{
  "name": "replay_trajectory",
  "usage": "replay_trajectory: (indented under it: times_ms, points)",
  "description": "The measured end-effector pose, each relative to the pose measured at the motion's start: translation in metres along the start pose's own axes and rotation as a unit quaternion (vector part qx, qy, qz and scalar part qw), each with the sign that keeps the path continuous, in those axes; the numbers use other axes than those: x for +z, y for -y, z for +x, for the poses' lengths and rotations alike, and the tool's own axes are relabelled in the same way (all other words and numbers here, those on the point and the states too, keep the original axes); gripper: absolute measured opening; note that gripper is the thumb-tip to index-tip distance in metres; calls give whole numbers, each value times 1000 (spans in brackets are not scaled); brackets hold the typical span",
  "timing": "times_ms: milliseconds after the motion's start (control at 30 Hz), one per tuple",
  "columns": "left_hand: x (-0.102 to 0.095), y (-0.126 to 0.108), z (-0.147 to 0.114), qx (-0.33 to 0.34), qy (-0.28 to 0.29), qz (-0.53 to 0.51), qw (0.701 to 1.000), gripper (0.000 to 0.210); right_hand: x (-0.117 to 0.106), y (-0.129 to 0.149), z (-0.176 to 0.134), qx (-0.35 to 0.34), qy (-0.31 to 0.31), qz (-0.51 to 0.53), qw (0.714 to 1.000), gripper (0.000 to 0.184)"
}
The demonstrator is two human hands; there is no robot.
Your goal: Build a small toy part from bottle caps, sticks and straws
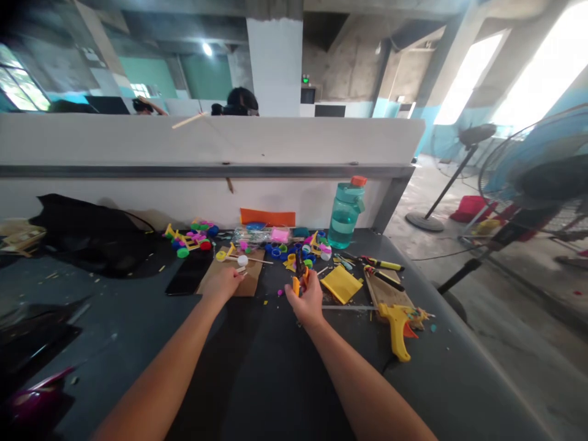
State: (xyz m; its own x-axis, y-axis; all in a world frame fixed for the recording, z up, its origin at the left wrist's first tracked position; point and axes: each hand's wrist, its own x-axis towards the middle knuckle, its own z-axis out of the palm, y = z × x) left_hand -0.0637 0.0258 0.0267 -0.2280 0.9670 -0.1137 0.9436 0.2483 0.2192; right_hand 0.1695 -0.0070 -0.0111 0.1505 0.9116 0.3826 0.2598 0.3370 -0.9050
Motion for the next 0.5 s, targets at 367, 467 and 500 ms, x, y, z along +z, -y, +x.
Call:
replay_trajectory:
  times_ms: [367, 467, 500]
  points:
    - [10, -79, -27, 189, 6, -56, 980, 19, -20, -11, 28, 41, -196, 28, 979, 28]
    - [25, -105, -26, 238, 40, -78, 967, 17, -23, -13, 30, 54, -214, 40, 974, 27]
    - [30, -110, -25, 246, 47, -64, 966, 15, -23, -13, 30, 55, -213, 41, 975, 27]
